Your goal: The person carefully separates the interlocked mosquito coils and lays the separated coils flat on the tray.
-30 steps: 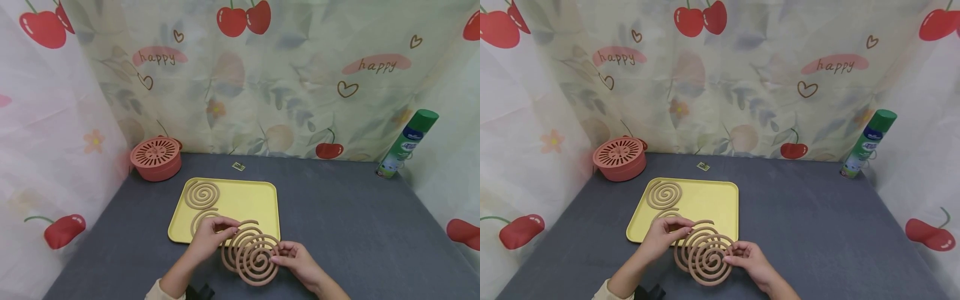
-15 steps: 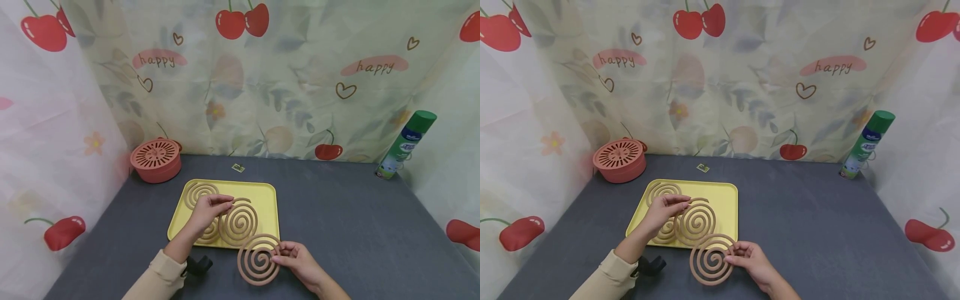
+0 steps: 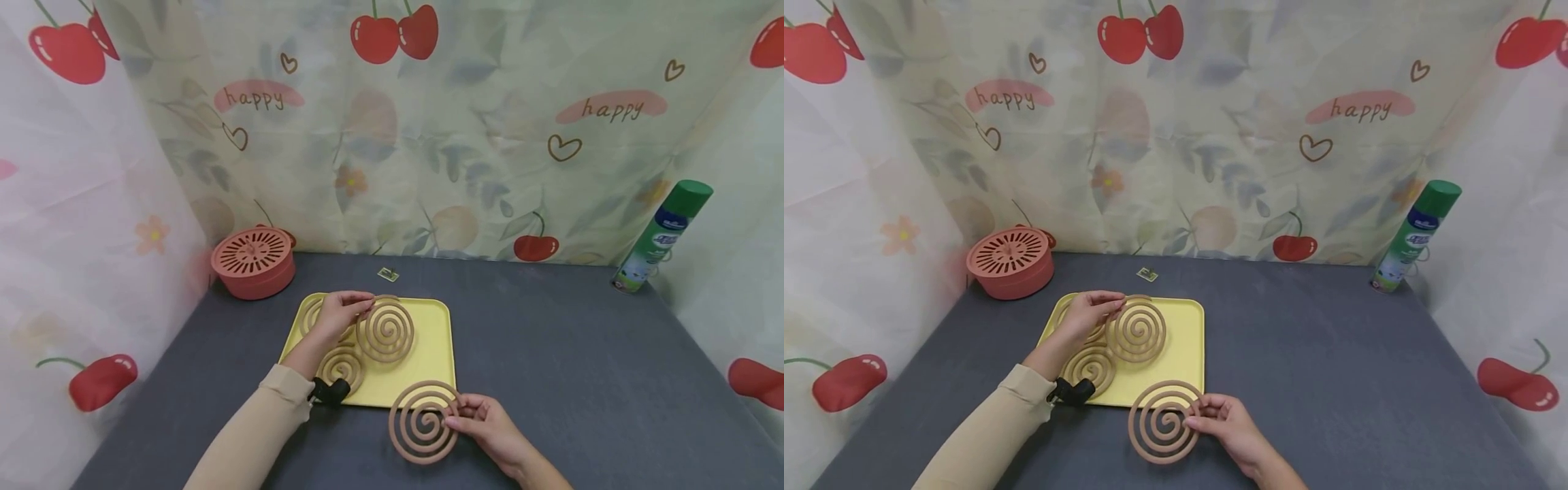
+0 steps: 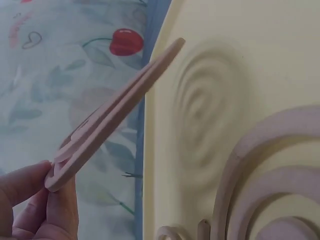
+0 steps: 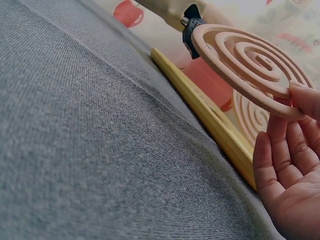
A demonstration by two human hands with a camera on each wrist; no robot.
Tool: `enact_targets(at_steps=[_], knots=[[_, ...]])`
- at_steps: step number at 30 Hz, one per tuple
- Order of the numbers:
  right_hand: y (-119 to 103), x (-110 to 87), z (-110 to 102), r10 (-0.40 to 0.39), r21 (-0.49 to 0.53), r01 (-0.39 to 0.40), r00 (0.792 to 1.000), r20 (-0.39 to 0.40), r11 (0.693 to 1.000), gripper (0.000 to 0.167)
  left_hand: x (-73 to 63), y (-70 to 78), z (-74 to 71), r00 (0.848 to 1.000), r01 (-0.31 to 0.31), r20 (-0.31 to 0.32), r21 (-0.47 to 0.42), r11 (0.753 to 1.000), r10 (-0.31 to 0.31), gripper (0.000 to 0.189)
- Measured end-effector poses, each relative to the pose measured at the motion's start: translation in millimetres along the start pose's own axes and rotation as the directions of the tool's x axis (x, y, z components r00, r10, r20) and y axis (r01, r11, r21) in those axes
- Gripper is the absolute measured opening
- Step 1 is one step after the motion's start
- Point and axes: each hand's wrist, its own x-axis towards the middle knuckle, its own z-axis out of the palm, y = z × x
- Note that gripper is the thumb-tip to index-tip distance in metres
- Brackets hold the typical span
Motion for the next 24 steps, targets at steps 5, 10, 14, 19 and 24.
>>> enact_targets(at_steps=[5, 10, 14, 19, 24], knots=[[1, -0.4, -2, 0.026, 0.006, -0.026, 1.000, -0.012, 1.000, 0.013, 14.3, -4.4, 4.0, 0.999, 0.032, -0.031, -0.063, 0.997, -0.034, 0.025], [2, -0.7, -2, 0.038, 0.004, -0.038, 0.999, -0.019, 0.999, 0.013, 28.1, -10.0, 7.5, 0.996, 0.070, -0.050, -0.126, 0.990, -0.077, 0.027], [2, -0.9, -2, 0.033, 0.009, -0.033, 0.999, -0.018, 0.999, 0.013, 36.4, -15.0, 9.4, 0.990, 0.097, -0.085, -0.172, 0.980, -0.113, 0.026], [1, -0.2, -2, 0.012, 0.022, -0.012, 1.000, -0.009, 1.000, 0.013, 42.0, -19.7, 11.0, 0.986, 0.091, -0.124, -0.162, 0.983, -0.112, 0.026], [0, -0.3, -2, -0.008, 0.027, 0.008, 1.000, 0.007, 1.000, 0.016, 45.2, -24.0, 10.2, 0.981, 0.115, -0.146, -0.095, 0.989, -0.128, 0.026]])
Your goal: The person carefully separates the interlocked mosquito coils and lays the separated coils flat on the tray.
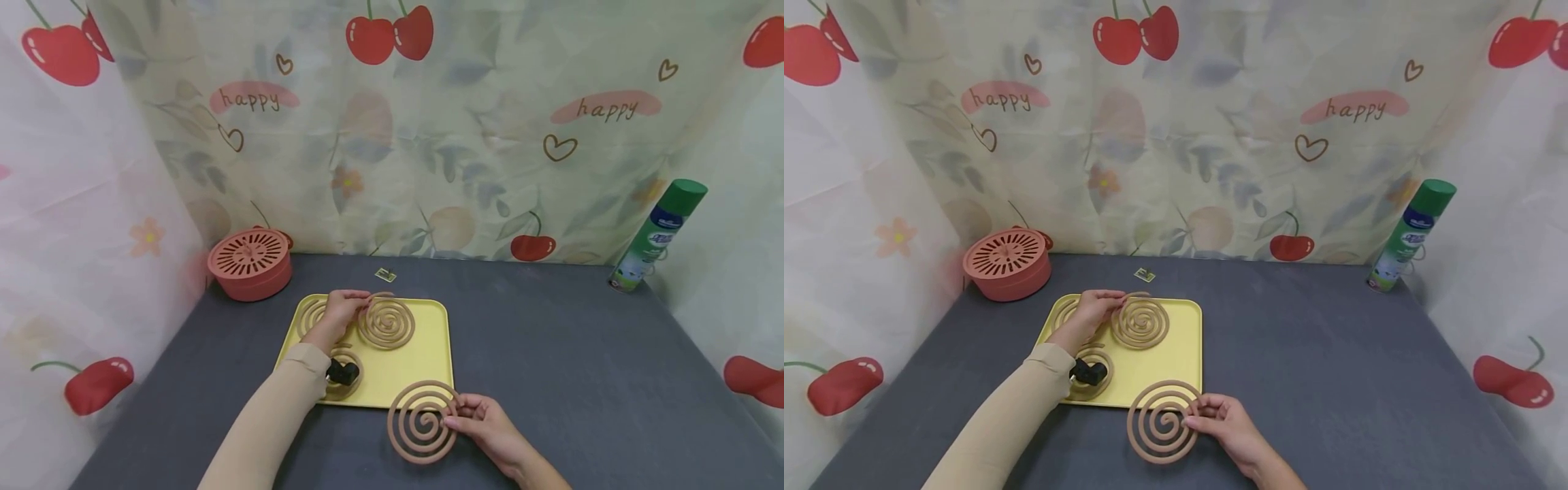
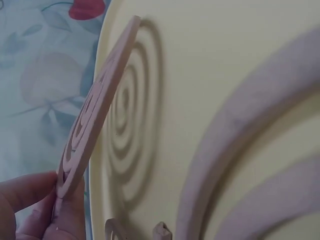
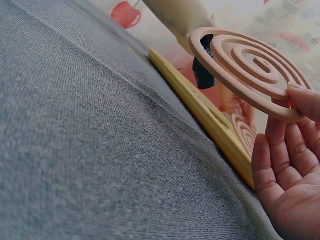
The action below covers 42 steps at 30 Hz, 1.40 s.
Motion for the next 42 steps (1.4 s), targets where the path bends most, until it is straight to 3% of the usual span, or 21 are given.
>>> enact_targets(at_steps=[13, 42], knots=[[-4.5, -0.1, 1.9, 0.010, 0.000, -0.010, 1.000, -0.001, 1.000, 0.015, 0.7, -6.1, -1.6, 1.000, 0.003, -0.021, 0.177, 0.984, 0.001, 0.023], [-3.2, 0.3, 2.0, 0.037, 0.000, -0.037, 0.999, -0.014, 0.999, 0.013, -2.1, -2.2, -1.8, 0.995, -0.062, -0.050, 0.294, 0.954, 0.081, 0.025]])
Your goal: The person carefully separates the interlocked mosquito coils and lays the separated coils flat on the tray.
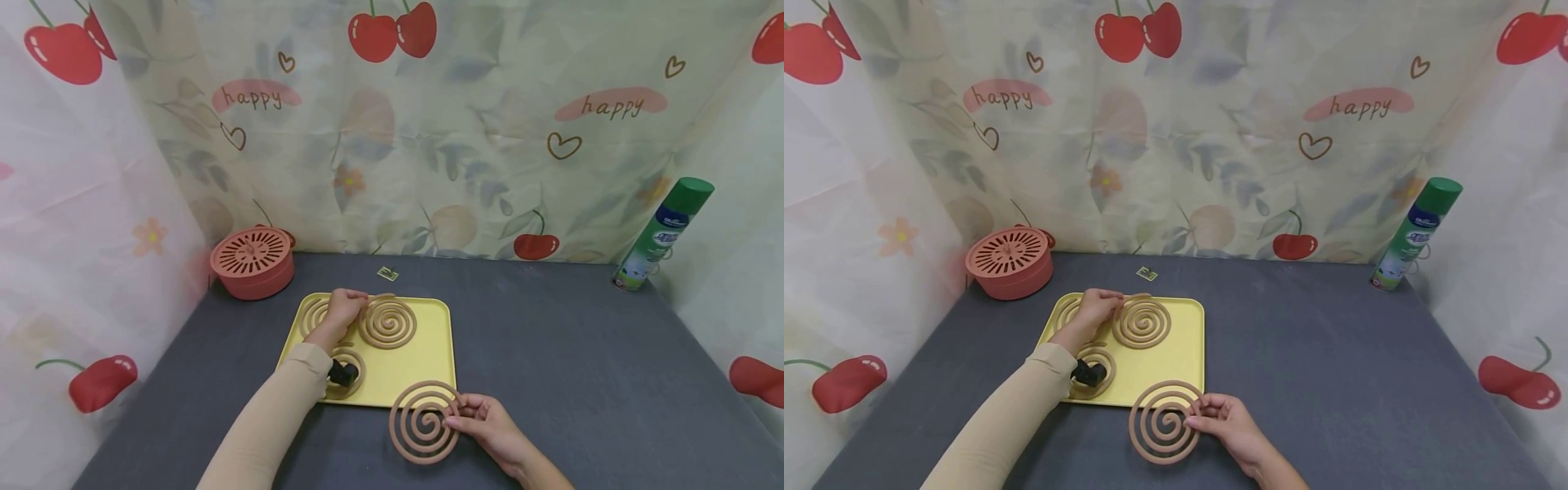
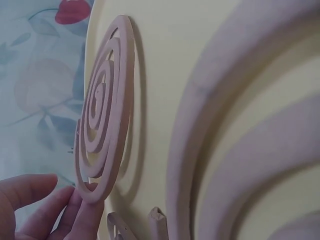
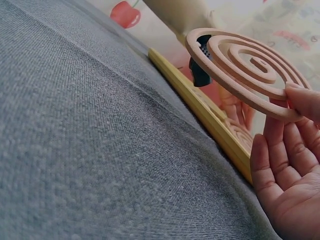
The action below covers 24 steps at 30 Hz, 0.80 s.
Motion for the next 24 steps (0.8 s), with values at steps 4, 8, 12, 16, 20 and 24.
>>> enact_targets(at_steps=[4, 8, 12, 16, 20, 24], knots=[[0, 0.2, 0, -0.007, 0.001, 0.007, 1.000, 0.003, 1.000, 0.012, -2.3, 2.1, -1.4, 1.000, -0.004, -0.006, 0.000, 1.000, 0.004, 0.027], [1, 0.1, 0, -0.019, 0.000, 0.019, 1.000, 0.008, 1.000, 0.014, -3.4, 3.1, -2.3, 1.000, -0.003, -0.008, 0.003, 1.000, 0.003, 0.027], [2, 0.1, -1, -0.021, 0.003, 0.021, 1.000, 0.006, 1.000, 0.015, -2.7, 3.5, -1.8, 1.000, 0.005, -0.004, -0.021, 1.000, -0.005, 0.028], [2, 0.0, -1, -0.018, 0.002, 0.018, 1.000, 0.007, 1.000, 0.013, -1.7, 4.1, 0.2, 1.000, 0.012, 0.004, -0.062, 0.998, -0.012, 0.028], [2, -0.1, -1, -0.028, -0.003, 0.028, 1.000, 0.013, 1.000, 0.014, -1.2, 4.2, 1.9, 1.000, 0.006, 0.007, -0.043, 0.999, -0.006, 0.027], [3, 0.0, -1, -0.038, -0.005, 0.039, 0.999, 0.019, 0.999, 0.016, 17.5, -15.7, 3.7, 0.997, -0.075, 0.007, 0.000, 0.997, 0.075, 0.022]])
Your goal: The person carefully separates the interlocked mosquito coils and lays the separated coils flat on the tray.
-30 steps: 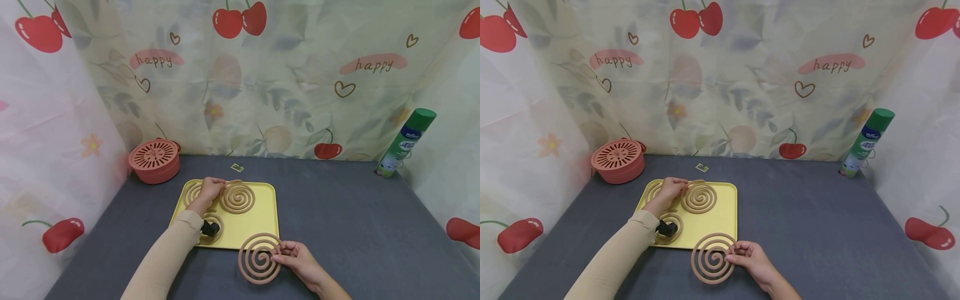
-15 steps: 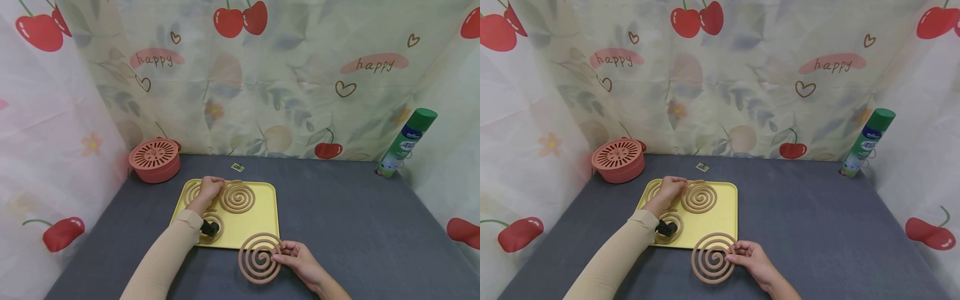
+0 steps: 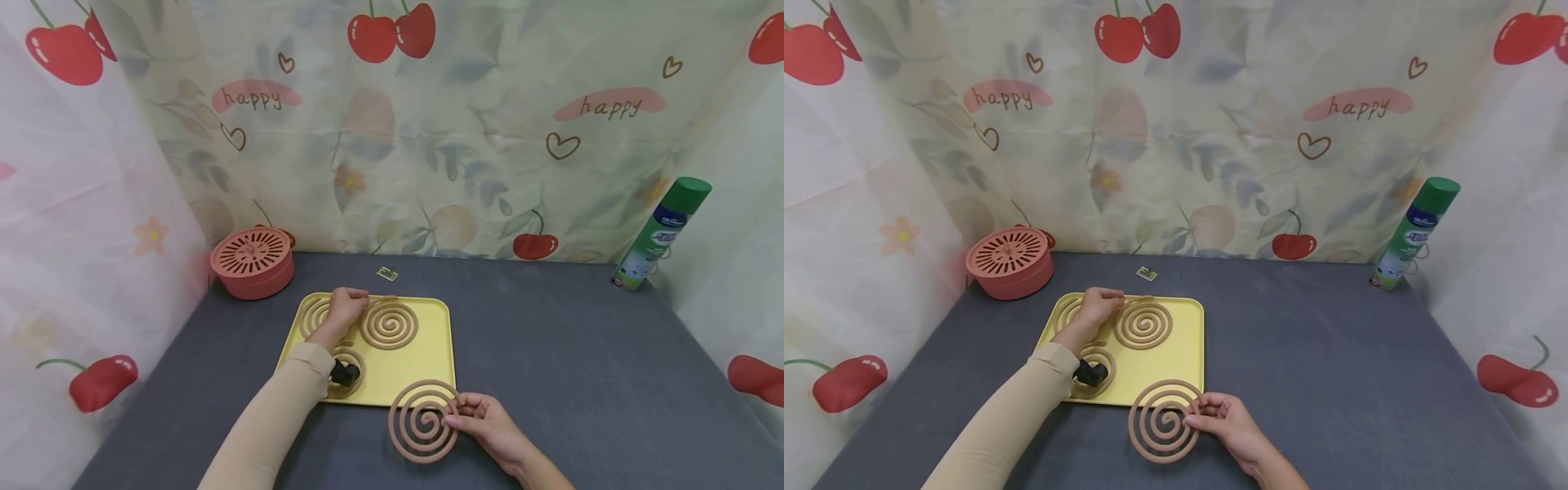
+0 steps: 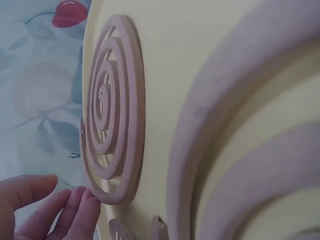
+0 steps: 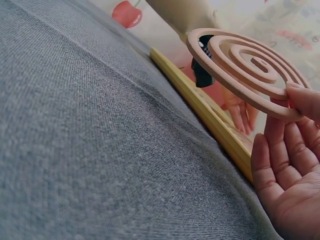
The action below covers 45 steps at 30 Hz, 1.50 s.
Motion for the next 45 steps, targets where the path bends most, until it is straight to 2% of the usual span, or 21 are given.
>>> enact_targets(at_steps=[5, 6, 9, 12, 13, 15, 16, 18, 20, 22, 24, 25, 27, 30, 31, 35, 37, 38, 39, 43, 45], knots=[[0, 0.3, 0, 0.006, 0.003, -0.006, 1.000, 0.002, 1.000, 0.016, 57.2, -63.6, 11.2, 0.991, -0.130, 0.004, 0.036, 0.991, 0.130, 0.015], [0, 0.4, 0, 0.006, 0.003, -0.006, 1.000, 0.003, 1.000, 0.015, 50.0, -55.8, 9.8, 0.994, -0.113, 0.004, 0.071, 0.991, 0.113, 0.016], [0, 0.4, 0, 0.005, 0.001, -0.005, 1.000, 0.003, 1.000, 0.015, 60.5, -66.0, 15.4, 0.993, -0.115, -0.011, 0.202, 0.972, 0.120, 0.017], [0, 0.2, 0, 0.008, 0.000, -0.008, 1.000, 0.001, 1.000, 0.015, 95.0, -99.3, 24.8, 0.989, -0.135, -0.018, 0.334, 0.933, 0.149, 0.016], [0, 0.2, 0, 0.011, 0.000, -0.011, 1.000, -0.001, 1.000, 0.014, 122.1, -127.5, 31.0, 0.983, -0.166, -0.017, 0.356, 0.920, 0.184, 0.014], [0, 0.2, 1, 0.018, 0.002, -0.018, 1.000, -0.005, 1.000, 0.014, 156.3, -164.5, 36.4, 0.963, -0.243, -0.016, 0.376, 0.894, 0.268, 0.012], [0, 0.3, 1, 0.021, 0.002, -0.021, 1.000, -0.009, 1.000, 0.013, 158.8, -165.3, 36.8, 0.967, -0.229, -0.011, 0.394, 0.890, 0.253, 0.013], [-1, 0.4, 1, 0.027, 0.003, -0.027, 1.000, -0.014, 1.000, 0.013, 148.8, -155.5, 34.9, 0.961, -0.243, -0.020, 0.414, 0.877, 0.276, 0.013], [-2, 0.5, 2, 0.033, 0.004, -0.033, 0.999, -0.015, 0.999, 0.013, 111.8, -113.8, 27.9, 0.972, -0.200, -0.026, 0.440, 0.876, 0.235, 0.014], [-2, 0.5, 2, 0.040, 0.005, -0.040, 0.999, -0.014, 0.999, 0.013, 59.7, -57.3, 17.7, 0.980, -0.158, -0.039, 0.459, 0.874, 0.197, 0.015], [-3, 0.4, 2, 0.048, 0.009, -0.048, 0.999, -0.011, 0.999, 0.012, 22.7, -17.6, 9.9, 0.984, -0.134, -0.039, 0.459, 0.878, 0.171, 0.016], [-3, 0.5, 2, 0.053, 0.010, -0.053, 0.999, -0.009, 0.999, 0.012, 7.3, -0.9, 6.1, 0.988, -0.117, -0.040, 0.452, 0.884, 0.151, 0.016], [-3, 0.8, 2, 0.062, 0.013, -0.062, 0.998, -0.006, 0.998, 0.011, -9.0, 16.2, 2.1, 0.990, -0.097, -0.050, 0.447, 0.889, 0.133, 0.016], [-3, 0.8, 2, 0.072, 0.013, -0.072, 0.997, -0.008, 0.997, 0.011, -4.8, 11.6, 1.5, 0.992, -0.086, -0.040, 0.447, 0.891, 0.116, 0.017], [-3, 0.7, 2, 0.072, 0.011, -0.072, 0.997, -0.007, 0.997, 0.011, 3.8, 1.0, 2.3, 0.985, -0.137, -0.041, 0.428, 0.893, 0.170, 0.017], [-3, 0.5, 2, 0.065, 0.011, -0.065, 0.998, -0.003, 0.998, 0.010, 11.4, -5.5, 3.3, 0.986, -0.142, -0.016, 0.447, 0.883, 0.167, 0.021], [-3, 0.6, 2, 0.060, 0.012, -0.060, 0.998, 0.004, 0.998, 0.010, 6.9, -0.7, 2.5, 0.984, -0.155, -0.017, 0.432, 0.888, 0.180, 0.022], [-3, 0.5, 2, 0.059, 0.012, -0.059, 0.998, 0.005, 0.998, 0.010, -2.1, 9.8, 1.3, 0.990, -0.119, -0.017, 0.437, 0.892, 0.140, 0.022], [-3, 0.5, 2, 0.058, 0.013, -0.059, 0.998, 0.006, 0.998, 0.010, -5.4, 12.4, 0.7, 0.988, -0.131, -0.015, 0.429, 0.894, 0.152, 0.021], [-3, 0.6, 2, 0.061, 0.012, -0.061, 0.998, 0.010, 0.998, 0.010, -17.4, 18.8, -1.4, 0.985, -0.159, -0.002, 0.406, 0.900, 0.175, 0.018], [-3, 0.9, 2, 0.061, 0.012, -0.061, 0.998, 0.009, 0.998, 0.010, -19.5, 18.7, -1.3, 0.987, -0.152, 0.009, 0.399, 0.904, 0.162, 0.019]])
